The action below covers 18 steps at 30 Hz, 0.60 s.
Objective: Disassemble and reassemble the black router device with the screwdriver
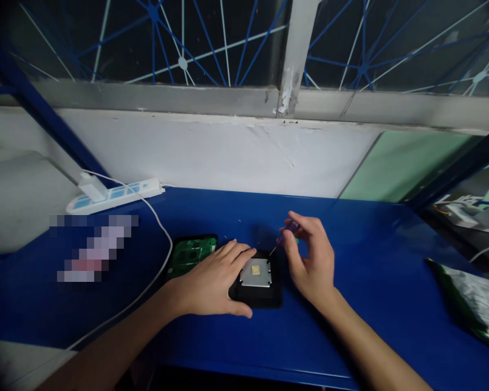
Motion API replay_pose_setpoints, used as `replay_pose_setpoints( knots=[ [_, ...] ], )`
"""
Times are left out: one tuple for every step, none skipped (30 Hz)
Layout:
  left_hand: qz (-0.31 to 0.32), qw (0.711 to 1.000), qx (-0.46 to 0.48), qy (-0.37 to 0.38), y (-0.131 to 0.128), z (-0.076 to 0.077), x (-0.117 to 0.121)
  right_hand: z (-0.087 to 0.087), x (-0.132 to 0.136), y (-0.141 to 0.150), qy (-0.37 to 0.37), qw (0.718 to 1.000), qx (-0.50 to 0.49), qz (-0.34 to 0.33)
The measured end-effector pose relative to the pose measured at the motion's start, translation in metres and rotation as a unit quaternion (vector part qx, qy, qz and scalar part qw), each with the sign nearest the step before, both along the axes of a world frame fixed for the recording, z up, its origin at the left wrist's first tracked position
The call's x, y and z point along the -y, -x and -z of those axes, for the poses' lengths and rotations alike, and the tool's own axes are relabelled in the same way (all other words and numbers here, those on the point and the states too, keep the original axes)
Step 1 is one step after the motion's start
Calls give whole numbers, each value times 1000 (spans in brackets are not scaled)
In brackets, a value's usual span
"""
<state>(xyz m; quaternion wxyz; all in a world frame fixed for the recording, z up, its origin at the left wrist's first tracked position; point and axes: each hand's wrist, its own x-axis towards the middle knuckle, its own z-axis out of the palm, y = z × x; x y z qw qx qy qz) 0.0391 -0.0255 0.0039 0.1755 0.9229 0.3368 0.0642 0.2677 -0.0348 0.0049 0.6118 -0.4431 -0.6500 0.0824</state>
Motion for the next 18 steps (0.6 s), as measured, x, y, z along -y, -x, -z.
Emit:
replay_pose_setpoints(
  knots=[
    [0,1000,-2,5,0,-1,0,0,0,0,-2,1000,-2,2],
    [0,1000,-3,7,0,-1,0,0,0,-1,-2,1000,-3,1],
    [0,1000,-3,8,0,-1,0,0,0,-1,1,1000,-2,-1],
    [-1,1000,-2,7,0,-2,0,0,0,-2,5,1000,-1,-3],
    [-2,1000,-1,6,0,-2,0,0,0,-2,11,1000,1,-5],
    [-2,1000,0,6,0,-2,0,0,0,-2,17,1000,6,-6],
    [-1,1000,0,6,0,-2,0,0,0,-2,21,1000,11,-7],
    [0,1000,1,6,0,-2,0,0,0,-2,24,1000,15,-7],
    [1,1000,0,7,0,-2,0,0,0,-2,26,999,18,-10],
    [2,1000,0,7,0,-2,0,0,0,-2,27,999,19,-13],
    [3,1000,-1,6,0,-2,0,0,0,-2,26,999,19,-17],
    [4,1000,-1,5,0,-2,0,0,0,-2,25,999,18,-20],
    [5,1000,-2,3,0,-2,0,0,0,-1,24,999,17,-23],
    [6,1000,-2,0,0,-2,0,0,0,-1,22,999,16,-25],
    [6,1000,-2,-2,0,-2,0,1,0,-2,21,999,16,-25],
    [5,1000,-2,-4,0,-2,0,1,0,-2,20,999,16,-26],
    [4,1000,-1,-4,0,-1,0,1,0,-2,20,999,16,-26],
    [4,1000,0,-5,-1,-1,0,2,0,-2,20,999,17,-27]
  ],
)
